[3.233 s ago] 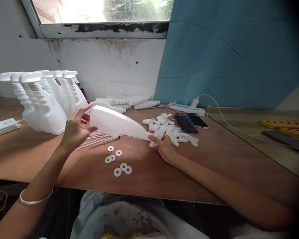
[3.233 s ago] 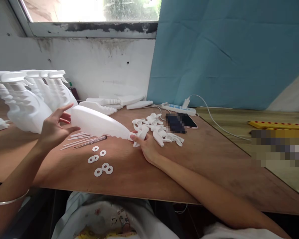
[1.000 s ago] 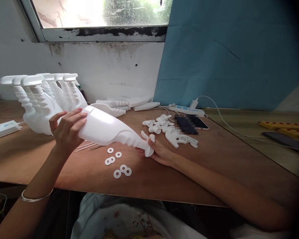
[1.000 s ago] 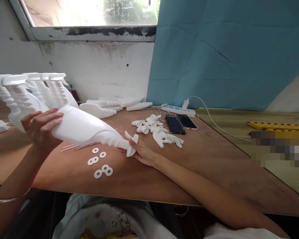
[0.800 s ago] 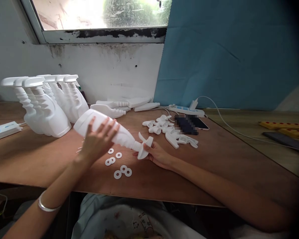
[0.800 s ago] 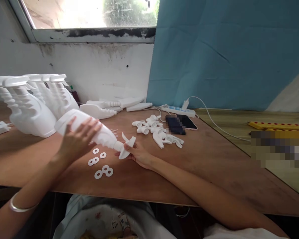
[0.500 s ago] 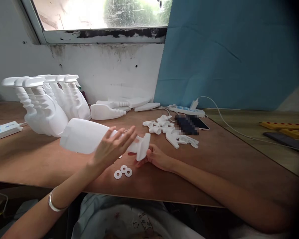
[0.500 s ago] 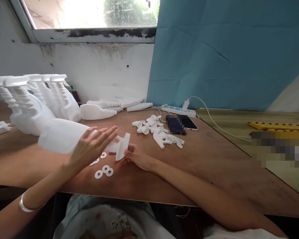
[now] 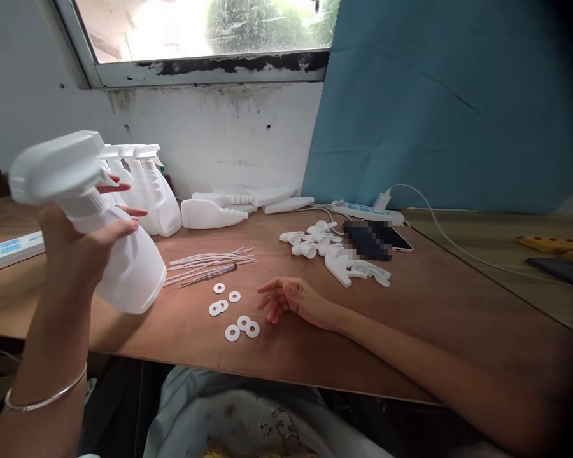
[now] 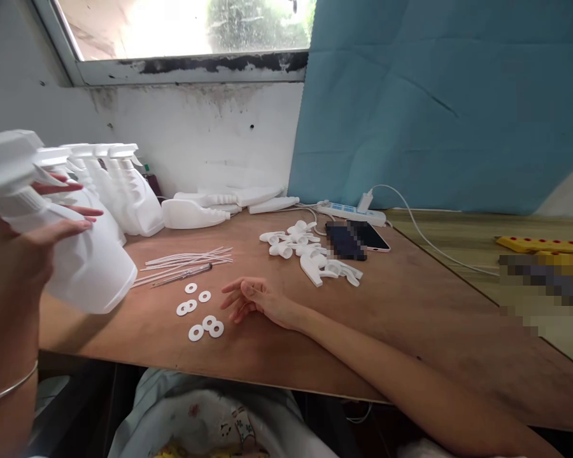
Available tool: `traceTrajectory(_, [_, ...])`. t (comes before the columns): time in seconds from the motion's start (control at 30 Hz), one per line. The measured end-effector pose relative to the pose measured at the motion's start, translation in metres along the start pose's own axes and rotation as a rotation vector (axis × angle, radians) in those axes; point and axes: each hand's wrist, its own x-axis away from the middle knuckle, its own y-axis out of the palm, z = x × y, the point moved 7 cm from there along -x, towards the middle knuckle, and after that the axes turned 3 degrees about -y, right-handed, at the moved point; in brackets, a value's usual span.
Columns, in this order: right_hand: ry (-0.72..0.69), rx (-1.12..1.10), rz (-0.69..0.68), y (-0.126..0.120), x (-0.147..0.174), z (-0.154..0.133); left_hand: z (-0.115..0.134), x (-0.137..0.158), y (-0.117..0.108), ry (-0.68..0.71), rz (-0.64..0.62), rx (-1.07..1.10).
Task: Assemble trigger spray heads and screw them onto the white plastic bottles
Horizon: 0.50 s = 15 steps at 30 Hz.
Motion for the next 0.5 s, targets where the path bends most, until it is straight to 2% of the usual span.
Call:
traceTrajectory(0.1, [0.01, 0.01, -0.006, 0.001, 0.0, 0.0, -0.011, -0.007, -0.008, -0.03, 0.043, 0.17])
traceTrajectory(0.2, [0.012, 0.007, 0.004, 0.001, 0.0, 0.0, -0.029, -0.008, -0.01, -0.126, 0.103, 0.128])
traceTrajectory(0.33, [0.013, 0.01, 0.01, 0.0, 0.001, -0.001, -0.053, -0.011, -0.007, -0.223, 0.113, 0.106])
traceTrajectory(0.43, [0.018, 0.019, 0.014, -0.001, 0.002, -0.001, -0.066, -0.017, -0.013, -0.199, 0.191, 0.084])
traceTrajectory(0.5, [0.021, 0.02, 0.018, -0.001, 0.002, 0.0, -0.072, -0.022, -0.015, -0.166, 0.189, 0.016])
